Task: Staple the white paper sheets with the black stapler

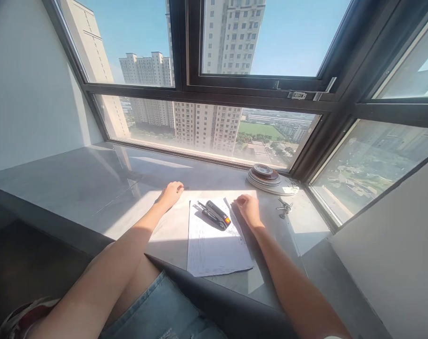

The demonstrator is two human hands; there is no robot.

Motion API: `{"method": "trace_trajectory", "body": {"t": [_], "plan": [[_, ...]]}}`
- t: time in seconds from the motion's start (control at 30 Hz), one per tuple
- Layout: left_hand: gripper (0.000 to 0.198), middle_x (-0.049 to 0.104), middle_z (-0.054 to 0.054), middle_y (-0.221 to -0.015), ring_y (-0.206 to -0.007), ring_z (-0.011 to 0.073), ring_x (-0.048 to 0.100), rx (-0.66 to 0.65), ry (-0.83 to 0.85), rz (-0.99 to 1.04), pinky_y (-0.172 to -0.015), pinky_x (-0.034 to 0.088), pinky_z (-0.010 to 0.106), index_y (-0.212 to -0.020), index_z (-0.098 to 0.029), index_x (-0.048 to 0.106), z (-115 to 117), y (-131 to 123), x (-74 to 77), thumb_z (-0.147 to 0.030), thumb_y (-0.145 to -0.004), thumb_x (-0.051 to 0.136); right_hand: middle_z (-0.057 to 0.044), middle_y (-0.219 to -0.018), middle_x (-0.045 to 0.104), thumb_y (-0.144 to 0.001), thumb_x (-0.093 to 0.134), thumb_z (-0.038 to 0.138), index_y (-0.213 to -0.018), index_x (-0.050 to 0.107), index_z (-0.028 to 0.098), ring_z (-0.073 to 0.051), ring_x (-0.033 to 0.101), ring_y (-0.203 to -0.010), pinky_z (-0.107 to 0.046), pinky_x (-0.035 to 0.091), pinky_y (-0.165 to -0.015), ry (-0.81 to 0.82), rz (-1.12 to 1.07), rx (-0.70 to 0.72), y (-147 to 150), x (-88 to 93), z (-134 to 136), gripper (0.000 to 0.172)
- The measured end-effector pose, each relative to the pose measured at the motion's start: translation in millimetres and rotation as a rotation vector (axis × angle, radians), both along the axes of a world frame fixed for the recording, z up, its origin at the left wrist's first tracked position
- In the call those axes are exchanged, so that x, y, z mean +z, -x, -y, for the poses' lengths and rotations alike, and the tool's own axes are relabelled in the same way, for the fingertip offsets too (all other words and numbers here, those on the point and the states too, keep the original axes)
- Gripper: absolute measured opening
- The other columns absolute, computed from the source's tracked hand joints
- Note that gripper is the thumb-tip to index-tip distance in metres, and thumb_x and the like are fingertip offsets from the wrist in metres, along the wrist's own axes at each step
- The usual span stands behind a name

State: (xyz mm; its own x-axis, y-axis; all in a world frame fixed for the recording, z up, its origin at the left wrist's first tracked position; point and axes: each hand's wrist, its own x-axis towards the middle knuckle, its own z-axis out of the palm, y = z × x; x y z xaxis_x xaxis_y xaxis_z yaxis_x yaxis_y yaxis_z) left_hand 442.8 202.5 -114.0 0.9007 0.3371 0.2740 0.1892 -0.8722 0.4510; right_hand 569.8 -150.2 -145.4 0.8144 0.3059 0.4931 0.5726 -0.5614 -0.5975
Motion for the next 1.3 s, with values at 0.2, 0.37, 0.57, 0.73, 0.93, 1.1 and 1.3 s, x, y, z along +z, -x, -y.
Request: {"method": "trace_trajectory", "body": {"t": [0.2,0.37,0.57,0.73,0.93,1.1,1.3], "plan": [[0.051,0.047,0.017,-0.171,-0.155,0.0336,0.045,-0.198,-0.175,-0.125,-0.125,0.035,0.051,-0.160,-0.021,0.053,9,-10,-32.7,-0.032,-0.112,0.042,-0.011,-0.096,0.083,-0.086,0.069,0.027,-0.081,0.081,0.020,-0.027,0.075,-0.088,-0.038,0.056,-0.087,0.155,-0.060,0.009,-15,-15.9,1,0.014],[0.039,0.068,0.016,-0.145,-0.137,0.0313,0.059,-0.209,-0.137,-0.104,-0.115,0.044,0.044,-0.136,-0.020,0.072,18,-13,-30.1,-0.020,-0.107,0.046,-0.016,-0.124,0.078,-0.091,0.058,0.017,-0.102,0.082,0.018,-0.029,0.070,-0.115,-0.045,0.045,-0.110,0.219,-0.036,0.043,-18,-19.9,-7,0.026],[0.017,0.074,0.015,-0.108,-0.110,0.0305,0.065,-0.166,0.006,-0.020,-0.093,0.053,0.038,-0.104,-0.022,0.079,16,3,-22.9,-0.019,-0.094,0.066,-0.015,-0.123,0.076,-0.089,0.055,0.013,-0.104,0.078,0.019,-0.029,0.067,-0.116,-0.045,0.045,-0.110,0.212,-0.021,0.014,-21,-25.4,-8,0.028],[0.015,0.077,0.011,-0.107,-0.097,0.0260,0.072,0.007,0.431,0.137,-0.081,0.054,0.034,-0.096,-0.022,0.078,15,14,-24.3,-0.020,-0.092,0.064,-0.016,-0.120,0.068,-0.089,0.053,0.019,-0.110,0.074,0.018,-0.029,0.066,-0.106,-0.044,0.056,-0.095,0.003,0.034,-0.062,-11,-14.9,-5,0.029],[0.024,0.082,0.014,-0.113,-0.106,0.0279,0.078,0.036,0.890,0.317,-0.091,0.061,0.038,-0.102,-0.020,0.082,12,30,-30.4,-0.032,-0.082,0.077,-0.013,-0.119,0.061,-0.103,0.054,0.028,-0.106,0.068,0.024,-0.026,0.064,-0.100,-0.042,0.058,-0.086,-0.245,0.298,0.072,47,19.5,-23,0.015],[0.037,0.082,0.018,-0.118,-0.116,0.0330,0.078,-0.037,0.917,0.421,-0.107,0.060,0.049,-0.108,-0.016,0.081,20,35,-28.5,-0.032,-0.074,0.084,-0.010,-0.116,0.064,-0.103,0.064,0.039,-0.110,0.066,0.026,-0.026,0.065,-0.104,-0.041,0.057,-0.091,-0.005,0.202,0.397,89,20.6,-50,0.015],[0.025,0.083,0.012,-0.114,-0.112,0.0288,0.079,-0.087,0.781,0.396,-0.107,0.061,0.046,-0.104,-0.022,0.080,37,38,-23.8,-0.029,-0.081,0.079,-0.009,-0.112,0.075,-0.094,0.075,0.036,-0.129,0.061,0.027,-0.029,0.072,-0.097,-0.039,0.055,-0.080,0.292,-0.050,0.283,85,8.4,-58,0.039]]}}
